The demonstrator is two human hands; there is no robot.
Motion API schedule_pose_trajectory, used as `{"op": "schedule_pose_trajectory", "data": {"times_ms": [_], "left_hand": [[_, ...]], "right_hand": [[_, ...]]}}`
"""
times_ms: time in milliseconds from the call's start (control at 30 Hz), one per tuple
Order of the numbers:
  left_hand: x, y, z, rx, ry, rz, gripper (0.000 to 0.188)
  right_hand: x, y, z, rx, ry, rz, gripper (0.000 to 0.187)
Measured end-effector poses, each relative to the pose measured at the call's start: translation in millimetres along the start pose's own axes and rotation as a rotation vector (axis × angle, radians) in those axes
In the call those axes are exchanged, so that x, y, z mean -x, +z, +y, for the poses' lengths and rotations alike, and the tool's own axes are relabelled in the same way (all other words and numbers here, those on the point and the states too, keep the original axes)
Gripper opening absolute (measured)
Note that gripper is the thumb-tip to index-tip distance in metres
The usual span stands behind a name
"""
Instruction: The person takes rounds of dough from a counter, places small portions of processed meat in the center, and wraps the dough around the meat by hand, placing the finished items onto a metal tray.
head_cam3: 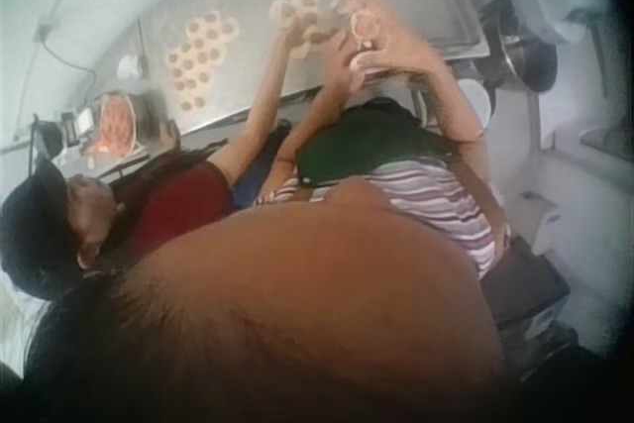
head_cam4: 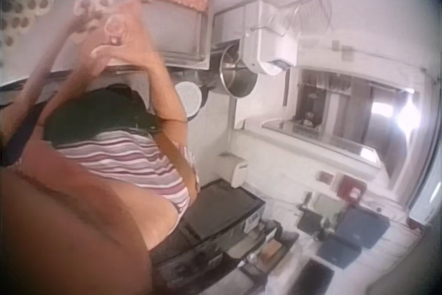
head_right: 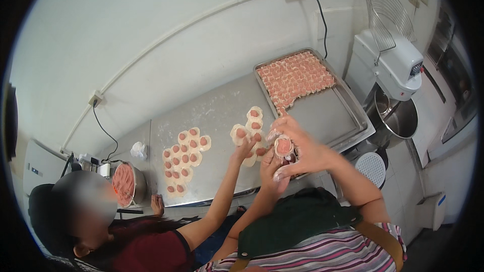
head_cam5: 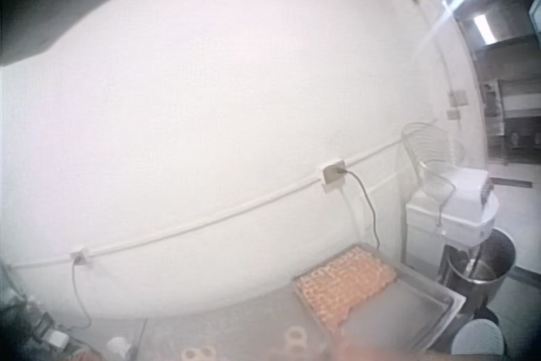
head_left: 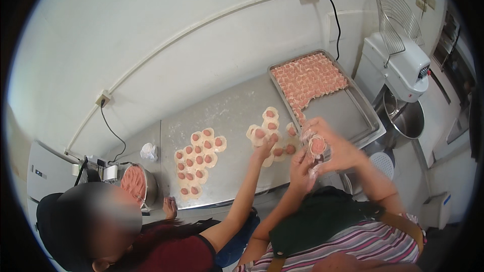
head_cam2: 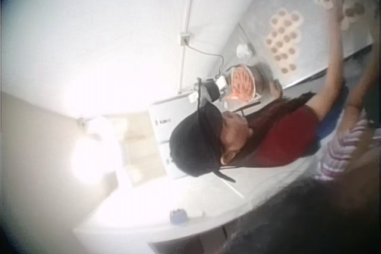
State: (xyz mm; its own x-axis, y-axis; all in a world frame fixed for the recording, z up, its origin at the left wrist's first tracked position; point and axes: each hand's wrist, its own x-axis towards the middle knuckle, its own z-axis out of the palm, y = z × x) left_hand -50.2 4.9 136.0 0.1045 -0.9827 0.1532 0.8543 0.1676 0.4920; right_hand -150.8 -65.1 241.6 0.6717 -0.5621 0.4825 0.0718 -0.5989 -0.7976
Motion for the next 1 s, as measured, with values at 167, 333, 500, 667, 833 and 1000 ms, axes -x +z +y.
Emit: {"op": "schedule_pose_trajectory", "data": {"times_ms": [167, 333, 500, 667, 833, 1000], "left_hand": [[-12, -20, 16, 0.039, -0.157, 0.052, 0.057], [-55, -39, -15, 0.463, -0.289, 0.129, 0.063], [-83, -61, -46, 0.326, -0.286, 0.399, 0.062], [-98, -100, -84, 0.071, -0.231, 0.656, 0.052], [-133, -111, -106, -0.035, -0.206, 0.524, 0.042], [-103, -119, -79, -0.087, -0.022, 0.633, 0.035]], "right_hand": [[-9, -23, 6, 0.197, 0.116, -0.373, 0.040], [3, -5, 67, 0.287, 0.208, -0.314, 0.036], [13, -25, 131, 0.137, 0.443, -0.284, 0.033], [26, -74, 302, 0.469, 0.685, -0.048, 0.025], [-15, -43, 399, 0.522, 0.611, 0.266, 0.030], [-13, -37, 398, 0.169, 0.686, 0.449, 0.041]]}}
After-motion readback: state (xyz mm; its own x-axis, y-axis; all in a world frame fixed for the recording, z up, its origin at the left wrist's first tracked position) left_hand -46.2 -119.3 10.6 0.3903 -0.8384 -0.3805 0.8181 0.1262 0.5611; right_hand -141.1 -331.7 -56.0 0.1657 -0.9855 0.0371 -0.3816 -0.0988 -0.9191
